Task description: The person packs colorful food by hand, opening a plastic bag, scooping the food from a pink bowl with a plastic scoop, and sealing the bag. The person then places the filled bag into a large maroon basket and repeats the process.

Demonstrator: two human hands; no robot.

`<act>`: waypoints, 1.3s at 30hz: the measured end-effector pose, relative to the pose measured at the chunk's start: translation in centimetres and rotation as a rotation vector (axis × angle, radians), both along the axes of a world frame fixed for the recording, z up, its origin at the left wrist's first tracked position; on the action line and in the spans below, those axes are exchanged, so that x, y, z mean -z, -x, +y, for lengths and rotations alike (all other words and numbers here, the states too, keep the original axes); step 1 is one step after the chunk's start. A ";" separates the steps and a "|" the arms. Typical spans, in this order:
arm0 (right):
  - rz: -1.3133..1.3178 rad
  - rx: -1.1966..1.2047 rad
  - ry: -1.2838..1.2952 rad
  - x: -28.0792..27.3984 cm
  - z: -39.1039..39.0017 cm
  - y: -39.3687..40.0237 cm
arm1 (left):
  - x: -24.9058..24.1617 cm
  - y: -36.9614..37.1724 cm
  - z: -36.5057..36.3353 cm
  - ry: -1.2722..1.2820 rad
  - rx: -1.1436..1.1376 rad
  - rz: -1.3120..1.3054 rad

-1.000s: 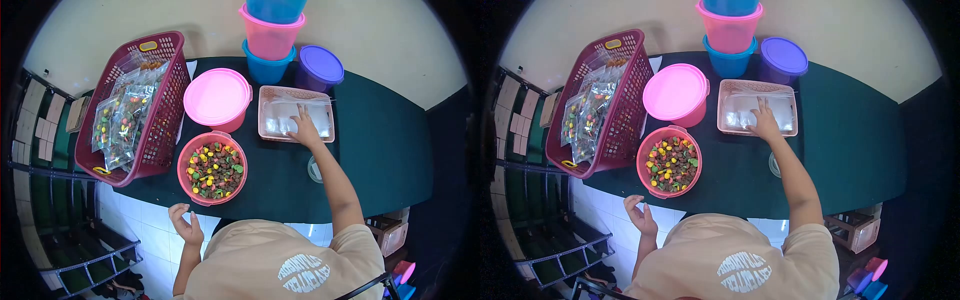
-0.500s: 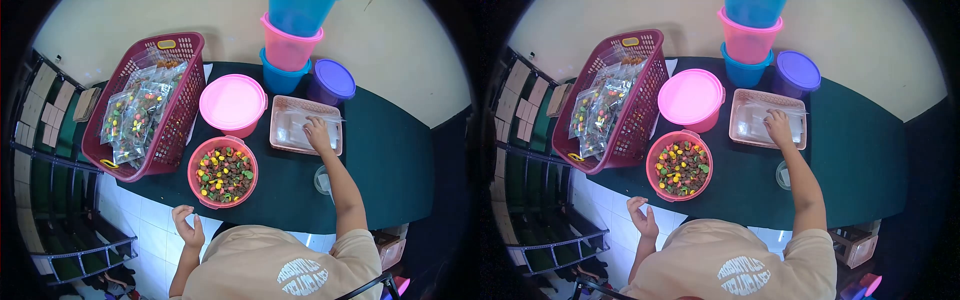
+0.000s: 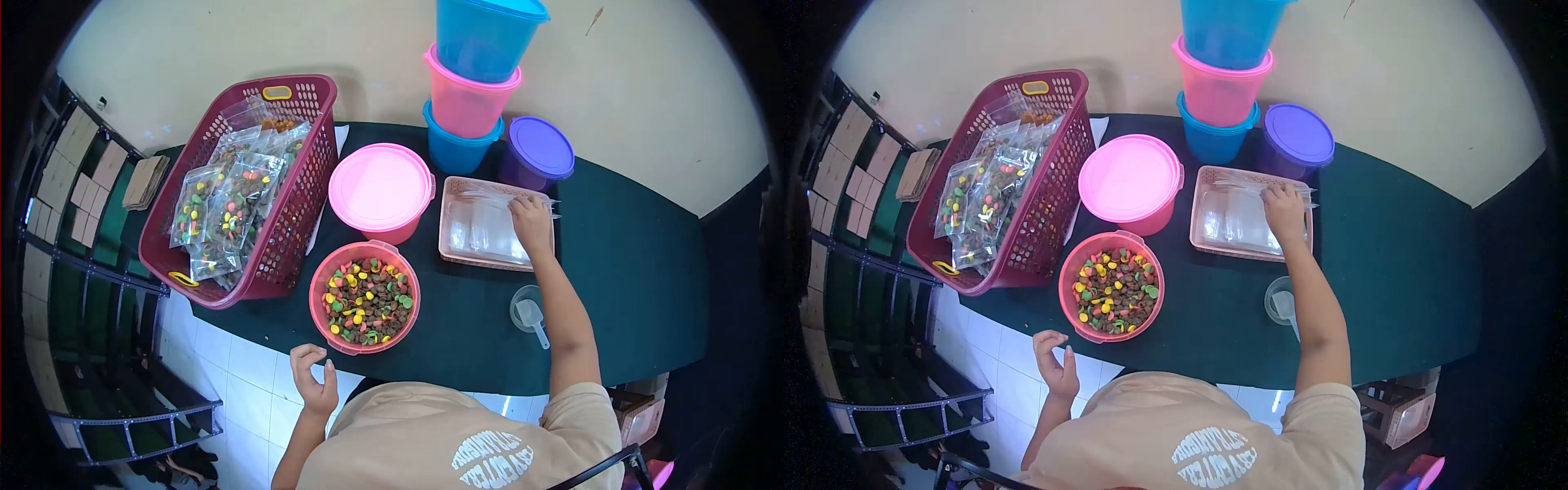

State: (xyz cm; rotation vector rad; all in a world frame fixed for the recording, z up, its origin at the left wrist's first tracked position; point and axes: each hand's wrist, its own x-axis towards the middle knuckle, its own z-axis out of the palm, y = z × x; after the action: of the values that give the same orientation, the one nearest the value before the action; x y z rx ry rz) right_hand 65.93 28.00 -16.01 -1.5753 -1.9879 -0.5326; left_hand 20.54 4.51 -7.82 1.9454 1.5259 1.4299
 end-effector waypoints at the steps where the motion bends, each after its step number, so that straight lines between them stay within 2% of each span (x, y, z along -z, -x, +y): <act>1: -0.003 0.000 -0.002 -1.3 -0.6 0.4 | 0.0 0.0 0.0 -0.002 0.000 -0.003; 5: 0.077 -0.032 -0.177 -4.5 -3.7 1.6 | -0.1 0.1 -0.1 -0.003 0.000 -0.010; 7: 0.671 0.083 -0.074 -4.4 -5.7 2.9 | -0.1 0.0 0.0 0.000 0.008 -0.017; 8: 0.668 0.076 -0.076 -4.5 -6.6 3.9 | 0.0 -0.1 0.2 0.030 0.054 -0.079; 10: 1.303 -0.094 0.002 -7.0 -9.0 7.5 | -0.1 -0.4 0.4 0.057 0.094 -0.141; 11: 1.304 -0.099 0.000 -8.0 -10.1 8.9 | -0.2 -0.7 0.6 0.094 0.144 -0.184; 13: 1.722 -0.248 0.125 -10.0 -12.0 11.6 | -1.1 -1.8 1.3 0.121 0.191 -0.225; 15: 1.913 -0.375 0.336 -11.2 -14.0 14.3 | -2.9 -3.2 1.9 0.258 0.203 -0.291; 18: 1.836 -0.563 0.550 -10.2 -18.0 18.0 | -3.2 -4.0 2.8 0.381 0.316 -0.415; 19: 1.777 -0.624 0.624 -9.9 -19.1 18.9 | -3.9 -5.0 2.5 0.435 0.264 -0.585; 21: 1.815 -0.697 0.850 -10.7 -20.9 19.4 | -4.5 -4.7 2.1 0.617 0.217 -0.495; 22: 1.774 -0.742 0.874 -10.8 -21.3 18.9 | -4.8 -4.3 2.2 0.602 0.211 -0.501; 24: 1.690 -0.805 0.860 -11.5 -20.6 16.9 | -5.6 -2.9 2.6 0.199 0.320 0.100; 25: 1.619 -0.853 0.842 -12.2 -20.4 16.2 | -6.3 -2.4 2.8 0.193 0.317 0.102; 26: 1.524 -0.740 0.890 -13.4 -20.2 15.6 | -7.3 -2.0 3.1 0.206 0.405 0.205; 27: 1.521 -0.746 0.887 -15.0 -20.1 15.4 | -7.9 -1.9 3.1 0.219 0.493 0.308; 29: 0.802 -0.643 1.066 -17.3 -19.8 15.3 | -8.6 -2.2 2.9 0.240 0.501 0.341; 32: 0.866 -0.638 1.022 -16.8 -20.9 16.6 | -9.0 -3.4 2.8 0.158 0.483 0.258; 33: 0.912 -0.600 1.007 -16.9 -21.1 17.0 | -9.0 -3.9 2.8 -0.148 0.192 0.222; 34: 1.075 -0.535 0.877 -17.2 -21.6 17.6 | -8.9 -4.1 2.8 -0.450 -0.106 0.176; 35: 1.063 -0.541 0.872 -16.8 -21.8 17.9 | -9.1 -3.7 2.6 -0.460 -0.113 0.170; 37: 1.093 -0.567 0.555 -16.9 -21.9 19.0 | -9.6 -2.6 1.6 -0.195 0.238 0.130; 38: 0.875 -0.709 0.489 -17.1 -21.5 19.5 | -9.2 -2.3 1.5 0.103 0.519 -0.099; 39: 0.778 -0.811 0.506 -17.5 -21.5 20.7 | -9.2 -2.5 1.3 0.326 0.716 -0.316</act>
State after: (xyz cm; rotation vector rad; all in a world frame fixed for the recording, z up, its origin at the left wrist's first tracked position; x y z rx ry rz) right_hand 45.24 6.48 1.50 -0.8321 -1.9310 0.8257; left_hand 23.02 5.81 1.38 1.6999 0.7395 1.0247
